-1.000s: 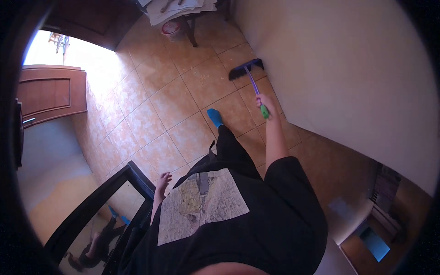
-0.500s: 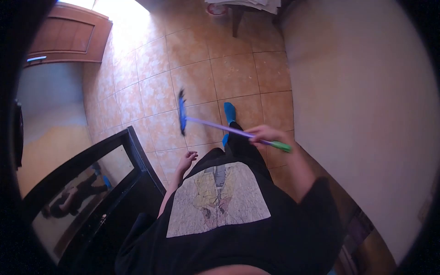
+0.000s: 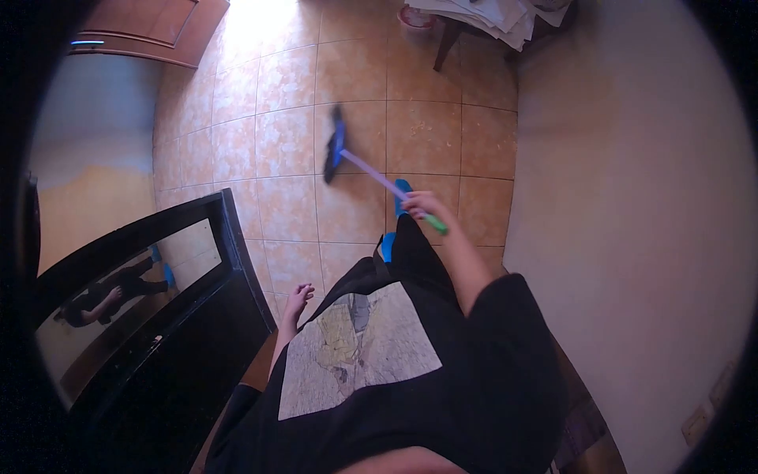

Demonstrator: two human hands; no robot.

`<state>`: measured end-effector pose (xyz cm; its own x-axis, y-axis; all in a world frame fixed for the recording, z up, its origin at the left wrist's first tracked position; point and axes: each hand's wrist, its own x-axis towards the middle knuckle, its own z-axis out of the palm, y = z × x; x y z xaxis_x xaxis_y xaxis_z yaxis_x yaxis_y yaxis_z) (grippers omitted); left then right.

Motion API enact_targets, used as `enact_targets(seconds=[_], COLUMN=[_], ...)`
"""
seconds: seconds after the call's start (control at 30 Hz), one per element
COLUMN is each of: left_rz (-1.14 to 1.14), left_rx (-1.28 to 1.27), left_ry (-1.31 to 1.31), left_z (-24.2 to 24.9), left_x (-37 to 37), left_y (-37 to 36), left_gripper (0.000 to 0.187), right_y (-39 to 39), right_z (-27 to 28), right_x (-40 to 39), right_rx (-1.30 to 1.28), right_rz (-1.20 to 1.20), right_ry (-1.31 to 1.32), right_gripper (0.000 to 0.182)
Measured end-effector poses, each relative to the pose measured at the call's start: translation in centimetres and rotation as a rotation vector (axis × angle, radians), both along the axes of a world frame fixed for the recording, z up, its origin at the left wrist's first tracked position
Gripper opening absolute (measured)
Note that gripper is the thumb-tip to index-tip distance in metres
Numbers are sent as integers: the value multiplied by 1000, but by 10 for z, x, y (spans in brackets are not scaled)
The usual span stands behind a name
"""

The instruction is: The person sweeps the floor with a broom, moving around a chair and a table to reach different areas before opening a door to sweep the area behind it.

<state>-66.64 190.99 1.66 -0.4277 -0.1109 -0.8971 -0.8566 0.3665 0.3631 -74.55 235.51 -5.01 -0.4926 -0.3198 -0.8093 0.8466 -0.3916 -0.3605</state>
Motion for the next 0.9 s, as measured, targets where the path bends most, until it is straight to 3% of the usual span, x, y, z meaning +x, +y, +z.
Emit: enact_targets(seconds=[0.13, 0.27, 0.4, 0.47, 0.6, 0.73, 0.9], left_rz=[-88, -204, -291, -228, -261, -327, -386], left_rx=[73, 174, 194, 196, 165, 170, 122], left_ry=[-26, 3, 87, 105, 53, 22, 37], left_z=[-17, -40, -33, -31, -23, -31, -8], left_x=[-4, -21, -54, -68, -85, -86, -97], left_y=[12, 23, 32, 32, 30, 29, 37], left_gripper=[26, 26, 27, 27, 26, 26, 26], right_y=[117, 169, 166, 150, 94, 41, 15], right_z=[61, 114, 158, 189, 247, 201, 111], right_x=[76, 114, 152, 166, 153, 116, 81], right_rx=[205, 502, 599, 614, 404, 199, 268], right_rz=[-212, -291, -372, -403, -361, -253, -188], right_ry=[-88, -217, -175, -145, -120, -2, 12], right_gripper=[37, 40, 45, 46, 47, 44, 42])
